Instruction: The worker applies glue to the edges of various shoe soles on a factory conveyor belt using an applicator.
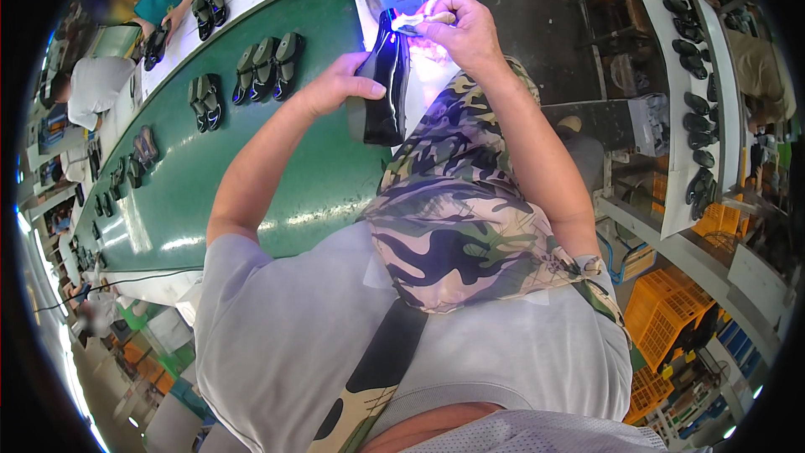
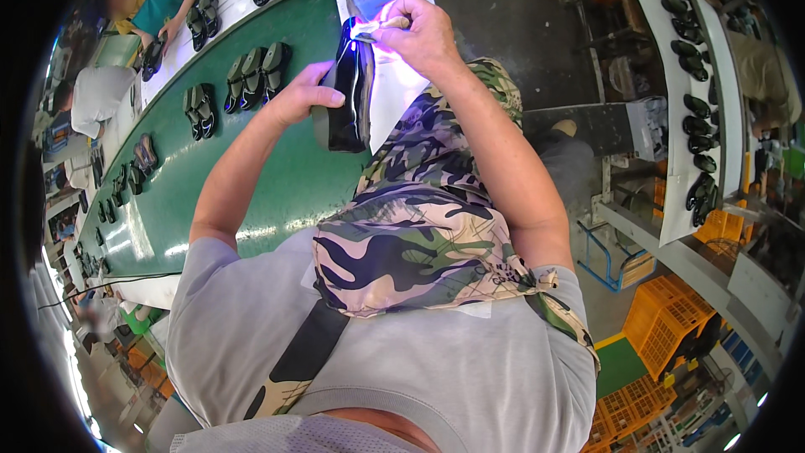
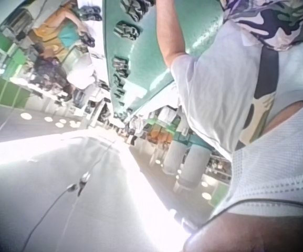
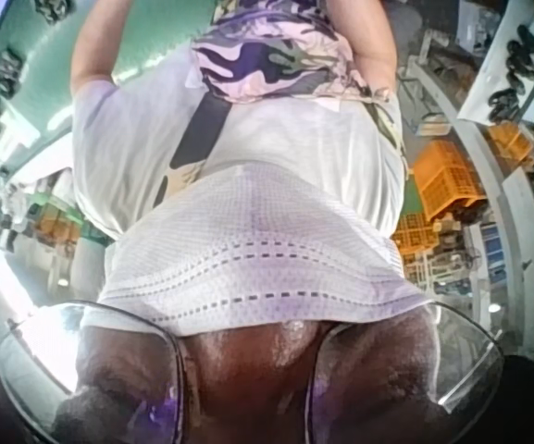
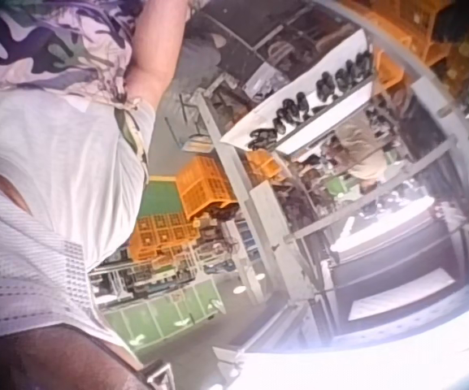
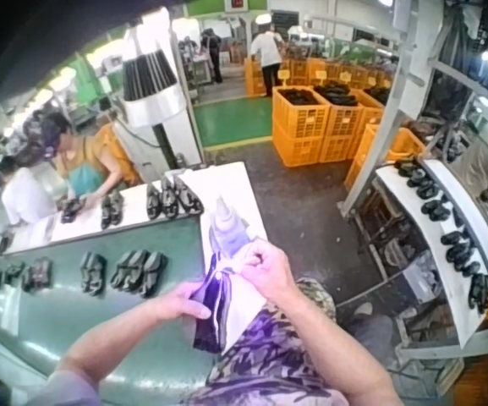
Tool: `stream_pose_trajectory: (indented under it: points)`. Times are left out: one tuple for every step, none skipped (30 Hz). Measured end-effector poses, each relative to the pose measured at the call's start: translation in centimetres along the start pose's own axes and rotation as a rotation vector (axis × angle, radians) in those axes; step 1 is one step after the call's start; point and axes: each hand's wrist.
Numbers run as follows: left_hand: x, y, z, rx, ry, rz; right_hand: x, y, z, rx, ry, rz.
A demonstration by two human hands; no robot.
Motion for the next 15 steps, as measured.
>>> stream_pose_trajectory:
  points:
    - [0.0, -0.1, 0.1, -0.004, -0.007, -0.095, -0.1, 0.3, 0.0, -0.004, -0.031, 0.024]
    - [-0.1, -0.2, 0.1, -0.007, -0.014, -0.190, -0.1, 0.5, -0.1, -0.007, -0.062, 0.048]
    - [-0.1, -0.2, 0.2, -0.005, -0.013, -0.192, -0.3, 0.8, -0.3, -0.010, -0.063, 0.050]
    - [-0.2, -0.2, 0.2, 0.009, 0.019, -0.262, -0.5, 0.9, -0.5, -0.010, -0.072, 0.072]
    - [-0.1, -0.3, 0.3, 0.024, 0.051, -0.331, -0.7, 0.9, -0.6, -0.011, -0.081, 0.095]
    - [0.0, -0.3, 0.4, -0.001, 0.055, -0.344, -0.9, 1.0, -0.7, -0.013, -0.081, 0.096]
    - [0.1, -0.4, 0.5, 0.003, 0.055, -0.344, -1.1, 1.3, -0.9, 0.001, -0.096, 0.120]
    - [0.1, -0.4, 0.6, 0.017, 0.063, -0.363, -1.2, 1.6, -1.1, 0.016, -0.111, 0.145]
    - [0.2, -0.4, 0.7, 0.032, 0.070, -0.382, -1.3, 1.9, -1.3, 0.013, -0.109, 0.147]
    - [0.5, -0.5, 0.7, 0.027, 0.084, -0.388, -1.5, 2.1, -1.5, -0.007, -0.123, 0.149]
    - [0.6, -0.6, 0.8, 0.031, 0.083, -0.387, -1.6, 2.3, -1.7, -0.027, -0.137, 0.152]
    - [0.7, -0.7, 0.9, 0.027, 0.102, -0.403, -1.6, 2.4, -1.9, -0.029, -0.134, 0.155]
    - [0.8, -0.9, 1.0, 0.023, 0.121, -0.418, -1.6, 2.2, -2.1, -0.050, -0.149, 0.176]
    - [1.0, -1.2, 1.1, 0.002, 0.120, -0.454, -1.6, 2.0, -2.2, -0.070, -0.163, 0.197]
    - [1.2, -1.4, 1.2, 0.007, 0.120, -0.452, -1.5, 1.8, -2.3, -0.072, -0.160, 0.201]
Point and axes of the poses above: each hand's wrist, its own z-axis towards the middle knuckle, its own x-axis out of the back of the hand, y = z × x, and after that the axes turned 5 degrees about -z, right-handed
